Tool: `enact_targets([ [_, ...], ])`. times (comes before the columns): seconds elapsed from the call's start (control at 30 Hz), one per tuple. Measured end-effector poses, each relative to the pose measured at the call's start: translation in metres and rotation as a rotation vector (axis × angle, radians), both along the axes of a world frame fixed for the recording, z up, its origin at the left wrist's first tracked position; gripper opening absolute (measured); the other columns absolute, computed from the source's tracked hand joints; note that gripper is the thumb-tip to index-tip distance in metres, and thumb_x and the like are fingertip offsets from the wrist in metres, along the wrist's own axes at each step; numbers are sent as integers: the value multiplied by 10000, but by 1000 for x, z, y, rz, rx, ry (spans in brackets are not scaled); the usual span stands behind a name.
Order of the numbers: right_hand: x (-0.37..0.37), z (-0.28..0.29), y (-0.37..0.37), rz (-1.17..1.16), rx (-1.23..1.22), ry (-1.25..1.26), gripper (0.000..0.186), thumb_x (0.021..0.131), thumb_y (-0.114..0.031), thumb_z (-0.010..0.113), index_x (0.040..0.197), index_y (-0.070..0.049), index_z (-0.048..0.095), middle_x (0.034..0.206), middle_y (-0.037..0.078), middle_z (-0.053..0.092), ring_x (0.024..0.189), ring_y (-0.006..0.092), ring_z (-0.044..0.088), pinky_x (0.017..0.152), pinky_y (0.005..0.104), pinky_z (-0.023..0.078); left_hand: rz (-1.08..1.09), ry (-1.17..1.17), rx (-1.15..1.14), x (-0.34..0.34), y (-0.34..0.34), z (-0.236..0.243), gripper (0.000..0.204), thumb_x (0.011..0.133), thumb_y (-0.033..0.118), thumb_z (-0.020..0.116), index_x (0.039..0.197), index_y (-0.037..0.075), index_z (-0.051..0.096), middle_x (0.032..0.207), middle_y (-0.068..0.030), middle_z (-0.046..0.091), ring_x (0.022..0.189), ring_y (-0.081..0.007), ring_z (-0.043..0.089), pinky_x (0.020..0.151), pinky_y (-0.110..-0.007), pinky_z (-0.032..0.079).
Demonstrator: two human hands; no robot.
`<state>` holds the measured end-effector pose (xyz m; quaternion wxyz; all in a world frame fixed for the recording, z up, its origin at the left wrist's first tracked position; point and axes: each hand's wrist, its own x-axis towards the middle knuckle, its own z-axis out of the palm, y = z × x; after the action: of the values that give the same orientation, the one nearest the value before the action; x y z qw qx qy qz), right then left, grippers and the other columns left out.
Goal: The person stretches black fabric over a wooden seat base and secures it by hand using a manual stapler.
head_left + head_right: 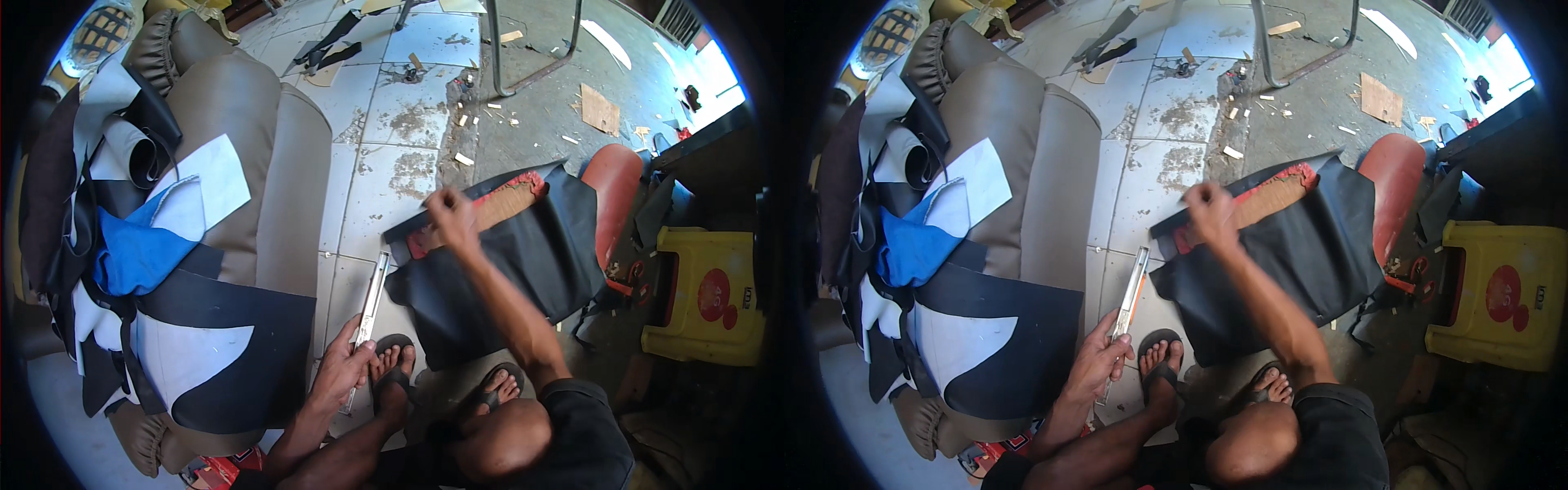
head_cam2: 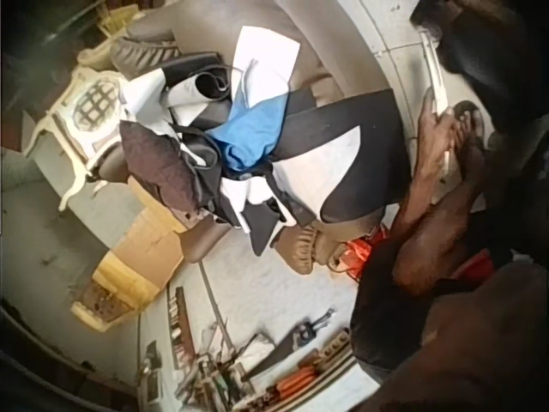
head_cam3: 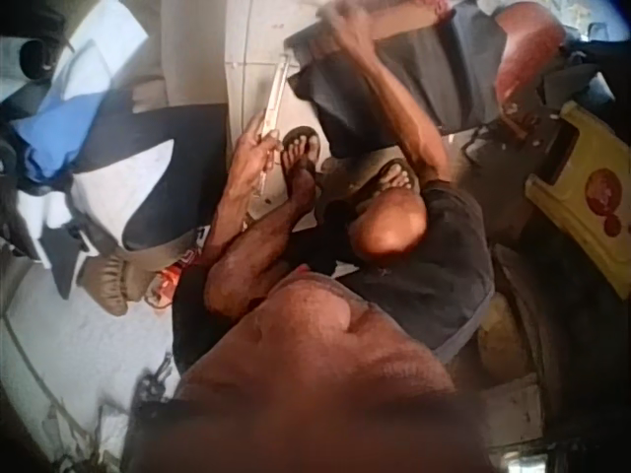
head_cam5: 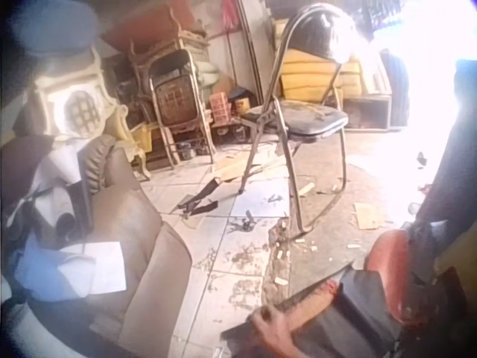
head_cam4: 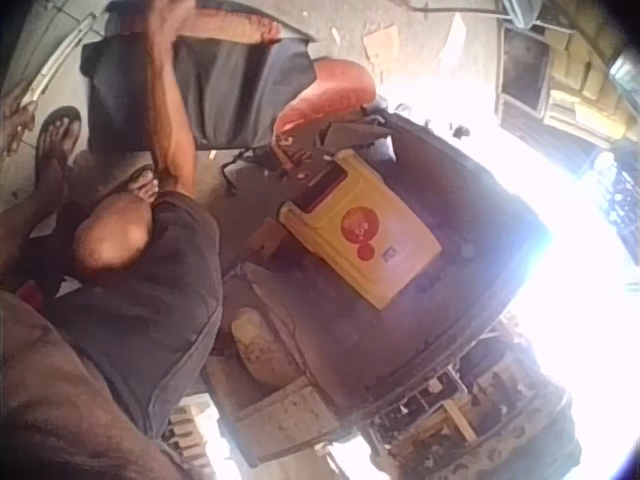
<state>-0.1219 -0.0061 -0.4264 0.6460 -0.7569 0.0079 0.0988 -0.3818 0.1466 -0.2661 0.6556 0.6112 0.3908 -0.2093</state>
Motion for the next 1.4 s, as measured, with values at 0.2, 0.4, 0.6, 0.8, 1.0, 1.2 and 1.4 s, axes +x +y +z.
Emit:
enact_targets([
  [0.2,-126,56,16,78,64,-62,201,908,-162,723,949,26,663,758,152,699,693,259,716,679,385,568,-62,-58,59,17,-27,-5,636,1059,73,579,1644,90,328,784,-58,640,449,-42,442,379,-207,361],
  [0.4,-132,59,-12,56,5,-83,178,955,-164,686,1000,6,658,808,206,693,744,352,725,716,438,560,-130,-104,63,25,-50,-3,630,1062,66,572,1640,62,322,797,-69,630,461,-45,445,391,-208,377],
  [0.6,-142,42,-76,-292,325,410,306,1062,-324,636,1178,-40,641,1018,111,730,918,212,711,810,388,576,-191,-186,-186,47,-68,7,649,1063,60,568,1646,50,284,791,-77,631,459,-53,463,425,-210,401],
  [0.8,-144,21,-136,-118,1471,564,460,1054,-405,662,1331,-43,605,1204,105,708,1120,251,701,969,464,596,-445,-68,-783,88,-82,22,745,1061,145,615,1672,100,191,962,-150,674,522,-74,566,506,-273,563],
  [1.0,-155,39,-182,-227,1502,229,358,1066,-360,645,1286,-79,623,1187,103,718,1129,267,718,1012,494,603,-348,-495,-192,107,-86,3,408,1099,278,546,1350,-42,584,1132,-207,717,823,-238,725,787,-358,604],
  [1.2,-189,75,-172,-304,1389,260,405,1063,-455,614,1230,-85,612,1138,91,699,1059,250,717,999,498,608,48,-1019,-75,136,-127,4,452,1123,345,368,1030,-3,641,1029,-177,699,1150,-311,637,1087,-474,442],
  [1.4,-189,76,-195,-255,1223,221,434,1081,-444,578,1335,-93,547,1117,90,637,1073,258,678,1003,520,572,-149,-911,-41,148,-157,-25,360,1101,305,496,1125,-18,653,1107,-152,690,1103,-272,644,1063,-413,455],
])
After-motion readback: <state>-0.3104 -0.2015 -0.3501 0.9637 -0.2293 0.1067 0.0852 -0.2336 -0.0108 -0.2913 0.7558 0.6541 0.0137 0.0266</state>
